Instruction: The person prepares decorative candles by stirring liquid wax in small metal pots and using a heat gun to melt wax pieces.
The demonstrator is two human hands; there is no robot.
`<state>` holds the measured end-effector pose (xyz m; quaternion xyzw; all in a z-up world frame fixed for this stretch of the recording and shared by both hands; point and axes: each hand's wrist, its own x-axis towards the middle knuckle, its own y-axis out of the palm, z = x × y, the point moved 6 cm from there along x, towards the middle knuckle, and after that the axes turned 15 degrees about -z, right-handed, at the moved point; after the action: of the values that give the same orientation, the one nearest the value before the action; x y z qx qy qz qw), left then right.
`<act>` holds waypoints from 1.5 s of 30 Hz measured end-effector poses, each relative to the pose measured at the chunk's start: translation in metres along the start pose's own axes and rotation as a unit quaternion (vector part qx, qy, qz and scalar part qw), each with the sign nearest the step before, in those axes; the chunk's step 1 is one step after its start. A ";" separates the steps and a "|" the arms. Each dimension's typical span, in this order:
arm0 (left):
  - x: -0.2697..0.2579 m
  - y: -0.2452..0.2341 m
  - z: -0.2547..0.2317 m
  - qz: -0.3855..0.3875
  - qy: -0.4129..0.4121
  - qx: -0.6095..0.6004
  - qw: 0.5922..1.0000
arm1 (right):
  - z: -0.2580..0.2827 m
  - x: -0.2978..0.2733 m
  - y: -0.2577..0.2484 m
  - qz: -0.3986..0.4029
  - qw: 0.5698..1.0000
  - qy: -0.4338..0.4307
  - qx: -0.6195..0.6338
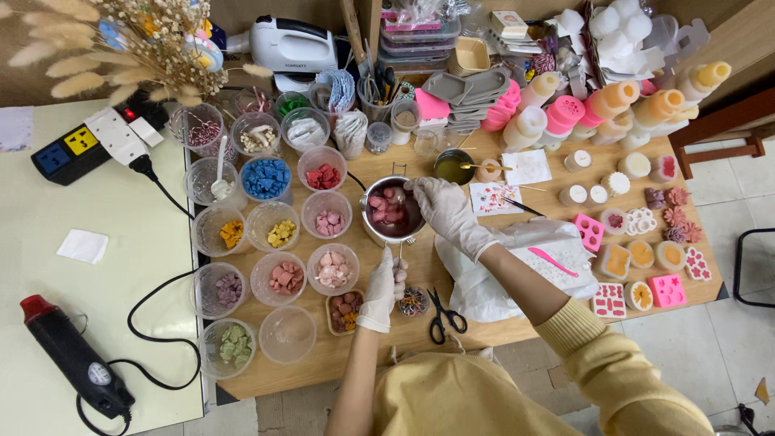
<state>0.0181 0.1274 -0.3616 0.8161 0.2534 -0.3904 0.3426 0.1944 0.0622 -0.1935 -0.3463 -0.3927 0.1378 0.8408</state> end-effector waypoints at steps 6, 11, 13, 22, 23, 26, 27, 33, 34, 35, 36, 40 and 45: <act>0.001 0.001 0.000 0.004 -0.010 0.000 1.000 | 0.023 -0.006 0.027 0.108 0.966 -0.196 -0.127; 0.000 -0.002 0.000 -0.009 -0.007 -0.004 1.000 | 0.030 -0.013 0.016 0.176 0.927 -0.309 -0.117; 0.000 -0.001 -0.001 -0.004 -0.007 -0.004 1.000 | 0.029 -0.007 0.014 0.189 0.922 -0.306 -0.145; -0.006 0.001 -0.005 -0.014 -0.011 0.016 1.000 | 0.054 -0.012 0.015 0.172 0.865 -0.439 -0.170; -0.006 0.000 -0.005 -0.015 -0.011 0.015 1.000 | 0.051 -0.011 0.010 0.188 0.853 -0.453 -0.180; -0.007 0.000 -0.005 -0.006 -0.009 0.016 1.000 | 0.044 0.003 0.005 0.197 0.863 -0.417 -0.205; -0.007 0.000 -0.006 0.000 -0.005 0.017 1.000 | 0.039 0.011 0.004 0.188 0.884 -0.366 -0.221; -0.006 0.002 -0.006 -0.005 -0.009 0.018 1.000 | 0.056 -0.012 0.014 0.191 0.845 -0.473 -0.161; -0.005 0.001 -0.005 -0.010 -0.011 0.018 1.000 | 0.054 -0.010 0.014 0.191 0.844 -0.475 -0.159; -0.006 0.000 -0.004 -0.011 -0.012 0.016 1.000 | 0.050 -0.004 0.011 0.163 0.862 -0.454 -0.155; -0.005 0.000 -0.004 -0.006 -0.007 0.012 1.000 | 0.046 0.001 0.008 0.134 0.879 -0.432 -0.151; -0.006 0.001 -0.005 -0.004 -0.005 0.005 1.000 | 0.018 -0.003 0.017 0.173 0.895 -0.346 -0.224; -0.007 0.000 -0.005 -0.007 0.008 0.004 1.000 | -0.011 -0.011 0.033 0.098 0.992 -0.083 -0.006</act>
<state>0.0165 0.1301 -0.3537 0.8187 0.2606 -0.3875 0.3343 0.1965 0.0751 -0.2276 -0.3758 -0.4264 0.2451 0.7854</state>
